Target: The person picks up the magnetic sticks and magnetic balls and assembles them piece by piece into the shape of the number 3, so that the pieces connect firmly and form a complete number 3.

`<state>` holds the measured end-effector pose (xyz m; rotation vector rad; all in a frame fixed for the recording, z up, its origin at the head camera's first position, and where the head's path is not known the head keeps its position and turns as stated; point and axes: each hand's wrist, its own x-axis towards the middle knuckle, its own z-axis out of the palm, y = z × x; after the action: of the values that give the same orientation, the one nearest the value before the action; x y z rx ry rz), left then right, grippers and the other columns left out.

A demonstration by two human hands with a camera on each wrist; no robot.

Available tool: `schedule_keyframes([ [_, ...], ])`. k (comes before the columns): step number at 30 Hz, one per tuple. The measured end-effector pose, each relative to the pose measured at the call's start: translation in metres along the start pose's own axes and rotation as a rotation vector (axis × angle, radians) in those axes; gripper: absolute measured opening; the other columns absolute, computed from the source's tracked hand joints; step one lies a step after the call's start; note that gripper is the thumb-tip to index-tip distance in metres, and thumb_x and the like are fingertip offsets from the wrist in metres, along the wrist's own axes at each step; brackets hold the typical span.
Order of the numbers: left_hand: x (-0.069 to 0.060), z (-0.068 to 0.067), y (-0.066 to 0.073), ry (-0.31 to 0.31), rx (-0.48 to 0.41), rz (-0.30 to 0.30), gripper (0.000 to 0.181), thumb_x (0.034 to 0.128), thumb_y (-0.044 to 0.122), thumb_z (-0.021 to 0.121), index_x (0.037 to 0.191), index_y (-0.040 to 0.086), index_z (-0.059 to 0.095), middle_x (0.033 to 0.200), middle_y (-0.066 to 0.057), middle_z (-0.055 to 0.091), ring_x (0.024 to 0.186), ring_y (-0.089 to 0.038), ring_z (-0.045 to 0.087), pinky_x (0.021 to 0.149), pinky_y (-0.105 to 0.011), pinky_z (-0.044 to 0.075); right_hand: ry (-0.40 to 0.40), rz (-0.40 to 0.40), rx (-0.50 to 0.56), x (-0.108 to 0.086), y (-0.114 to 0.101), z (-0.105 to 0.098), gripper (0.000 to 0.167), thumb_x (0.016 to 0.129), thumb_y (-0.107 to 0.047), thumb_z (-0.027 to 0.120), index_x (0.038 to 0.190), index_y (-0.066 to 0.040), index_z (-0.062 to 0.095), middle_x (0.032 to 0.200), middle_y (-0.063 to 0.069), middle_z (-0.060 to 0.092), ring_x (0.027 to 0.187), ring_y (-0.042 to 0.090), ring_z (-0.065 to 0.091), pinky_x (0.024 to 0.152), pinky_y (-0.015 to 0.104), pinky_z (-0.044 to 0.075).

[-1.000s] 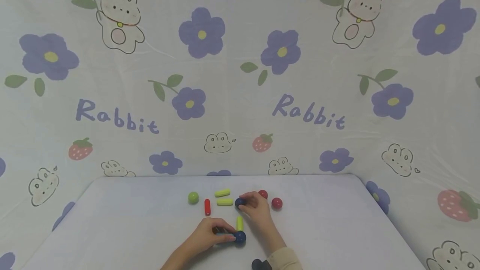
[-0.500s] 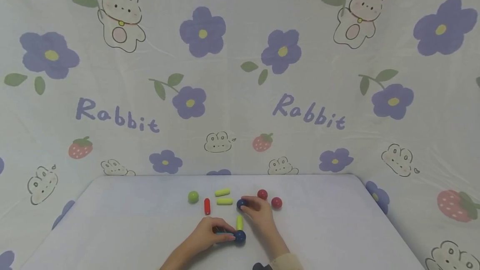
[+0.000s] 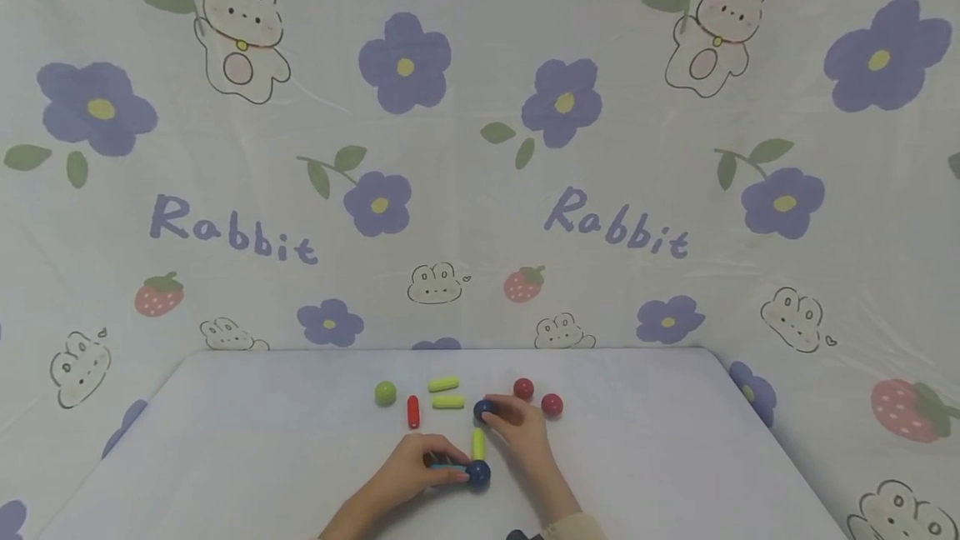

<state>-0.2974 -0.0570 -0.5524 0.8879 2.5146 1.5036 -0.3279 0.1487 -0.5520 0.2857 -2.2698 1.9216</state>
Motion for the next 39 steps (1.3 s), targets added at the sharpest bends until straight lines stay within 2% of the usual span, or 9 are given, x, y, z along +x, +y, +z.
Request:
schedule_keyframes([
  [11, -0.001, -0.001, 0.003, -0.005, -0.004, -0.004, 0.021, 0.0716, 0.036, 0.072, 0.09, 0.028, 0.069, 0.082, 0.015, 0.063, 0.074, -0.006, 0.056, 0.066, -0.025, 0.046, -0.018, 0.033, -0.018, -0.001, 0.001, 0.0, 0.033, 0.077, -0.02, 0.071, 0.106, -0.008, 0.064, 0.105, 0.006, 0.062, 0.1, 0.02, 0.057, 0.08, 0.025, 0.045],
  [18, 0.0, -0.001, 0.003, 0.0, -0.004, -0.007, 0.022, 0.0709, 0.037, 0.073, 0.09, 0.029, 0.068, 0.082, 0.015, 0.063, 0.074, -0.007, 0.056, 0.065, -0.025, 0.046, -0.029, 0.053, -0.021, 0.001, 0.001, -0.001, 0.031, 0.076, -0.022, 0.072, 0.105, -0.012, 0.065, 0.104, 0.0, 0.063, 0.097, 0.014, 0.058, 0.08, 0.024, 0.045],
  [30, 0.0, 0.0, 0.003, -0.003, 0.006, 0.008, 0.022, 0.0715, 0.037, 0.072, 0.091, 0.028, 0.068, 0.082, 0.014, 0.063, 0.073, -0.006, 0.055, 0.065, -0.024, 0.046, -0.063, 0.055, -0.045, 0.0, 0.002, -0.003, 0.035, 0.077, -0.028, 0.071, 0.108, -0.012, 0.065, 0.104, 0.0, 0.063, 0.097, 0.014, 0.058, 0.08, 0.025, 0.045],
  [34, 0.0, -0.001, 0.002, -0.006, -0.001, 0.01, 0.022, 0.0717, 0.037, 0.072, 0.091, 0.028, 0.068, 0.082, 0.015, 0.063, 0.073, -0.006, 0.055, 0.066, -0.024, 0.046, -0.08, 0.057, -0.038, -0.002, -0.005, -0.004, 0.036, 0.078, -0.025, 0.07, 0.109, -0.009, 0.064, 0.105, 0.002, 0.063, 0.097, 0.015, 0.057, 0.08, 0.025, 0.045],
  [39, 0.0, -0.001, 0.003, -0.008, -0.006, 0.002, 0.022, 0.0717, 0.037, 0.072, 0.091, 0.028, 0.068, 0.082, 0.015, 0.063, 0.074, -0.006, 0.055, 0.066, -0.024, 0.046, -0.096, 0.063, -0.026, -0.009, -0.025, -0.004, 0.034, 0.08, -0.018, 0.068, 0.11, -0.004, 0.062, 0.107, 0.007, 0.061, 0.099, 0.019, 0.057, 0.081, 0.027, 0.045],
])
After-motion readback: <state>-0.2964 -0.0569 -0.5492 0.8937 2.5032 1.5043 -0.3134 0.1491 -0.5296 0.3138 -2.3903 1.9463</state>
